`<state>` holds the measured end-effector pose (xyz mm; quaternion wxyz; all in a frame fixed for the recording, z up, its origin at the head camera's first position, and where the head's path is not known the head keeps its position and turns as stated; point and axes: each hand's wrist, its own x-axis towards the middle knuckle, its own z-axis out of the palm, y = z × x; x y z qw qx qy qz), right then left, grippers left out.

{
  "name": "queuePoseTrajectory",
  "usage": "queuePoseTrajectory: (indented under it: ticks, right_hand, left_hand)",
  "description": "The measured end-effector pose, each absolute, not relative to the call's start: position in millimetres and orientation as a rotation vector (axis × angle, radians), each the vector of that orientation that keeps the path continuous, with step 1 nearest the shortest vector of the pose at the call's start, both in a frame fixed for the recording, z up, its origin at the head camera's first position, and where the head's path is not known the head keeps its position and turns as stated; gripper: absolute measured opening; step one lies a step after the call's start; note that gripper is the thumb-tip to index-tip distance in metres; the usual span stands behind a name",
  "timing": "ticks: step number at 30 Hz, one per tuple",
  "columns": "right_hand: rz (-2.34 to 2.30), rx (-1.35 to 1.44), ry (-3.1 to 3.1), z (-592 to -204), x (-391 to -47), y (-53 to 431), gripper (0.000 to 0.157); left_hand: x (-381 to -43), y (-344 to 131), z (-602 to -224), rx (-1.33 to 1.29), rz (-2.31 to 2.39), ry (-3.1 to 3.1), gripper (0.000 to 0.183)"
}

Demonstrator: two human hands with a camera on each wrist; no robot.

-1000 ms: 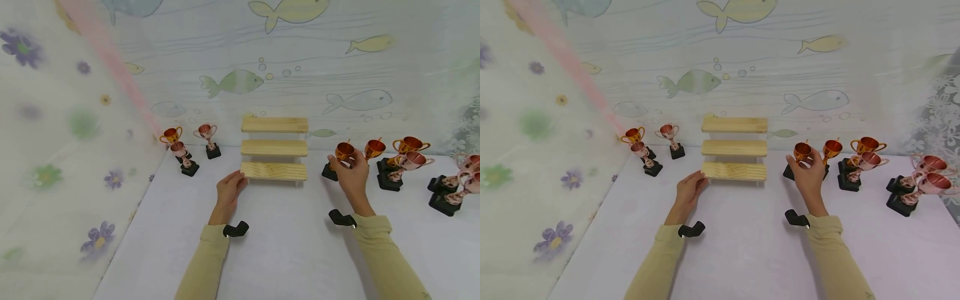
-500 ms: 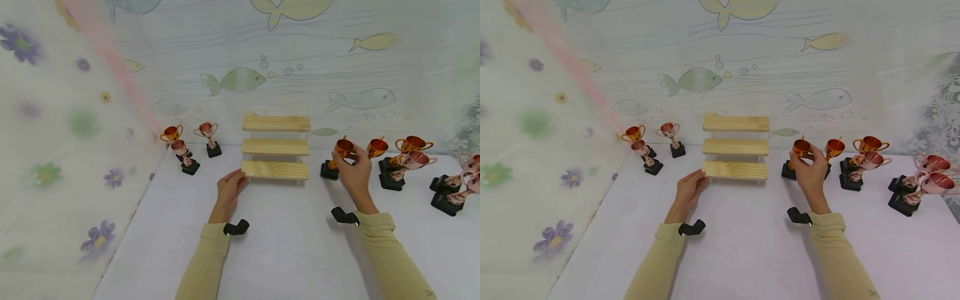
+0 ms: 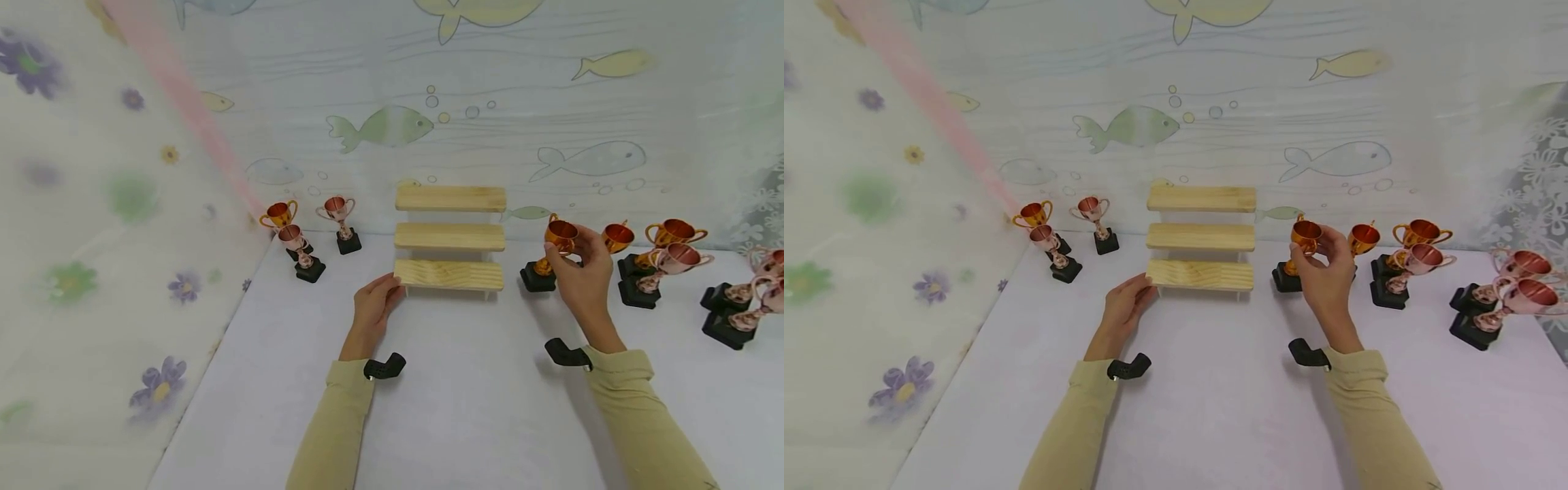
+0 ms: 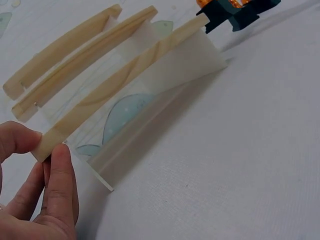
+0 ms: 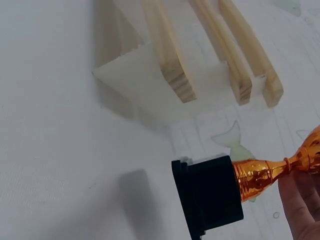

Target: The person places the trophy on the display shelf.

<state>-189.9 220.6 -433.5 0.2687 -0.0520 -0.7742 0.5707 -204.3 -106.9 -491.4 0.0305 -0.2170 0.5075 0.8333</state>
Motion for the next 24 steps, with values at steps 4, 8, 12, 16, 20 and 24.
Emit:
queuePoseTrajectory:
  ticks: [4, 8, 12, 16, 20, 24]
  right_hand:
    - [1.537, -0.069, -2.118, -430, -188, 221, 0.049]
    - [1.529, 0.011, -2.121, -426, -186, 220, 0.05]
    - [1.525, 0.089, -2.092, -417, -182, 218, 0.049]
    - [1.505, 0.139, -2.094, -409, -180, 216, 0.05]
    - [1.475, 0.172, -2.118, -403, -181, 214, 0.05]
    - [1.48, 0.213, -2.113, -396, -184, 210, 0.051]
  left_hand:
    - [-204, -106, -491, -0.672, 2.567, 1.543, 0.037]
    - [-205, -106, -491, -0.686, 2.572, 1.528, 0.038]
    - [-205, -104, -493, -0.699, 2.589, 1.523, 0.036]
    - [-204, -103, -494, -0.687, 2.611, 1.526, 0.036]
    - [-204, -103, -494, -0.683, 2.611, 1.529, 0.036]
    - [-204, -103, -493, -0.679, 2.606, 1.546, 0.036]
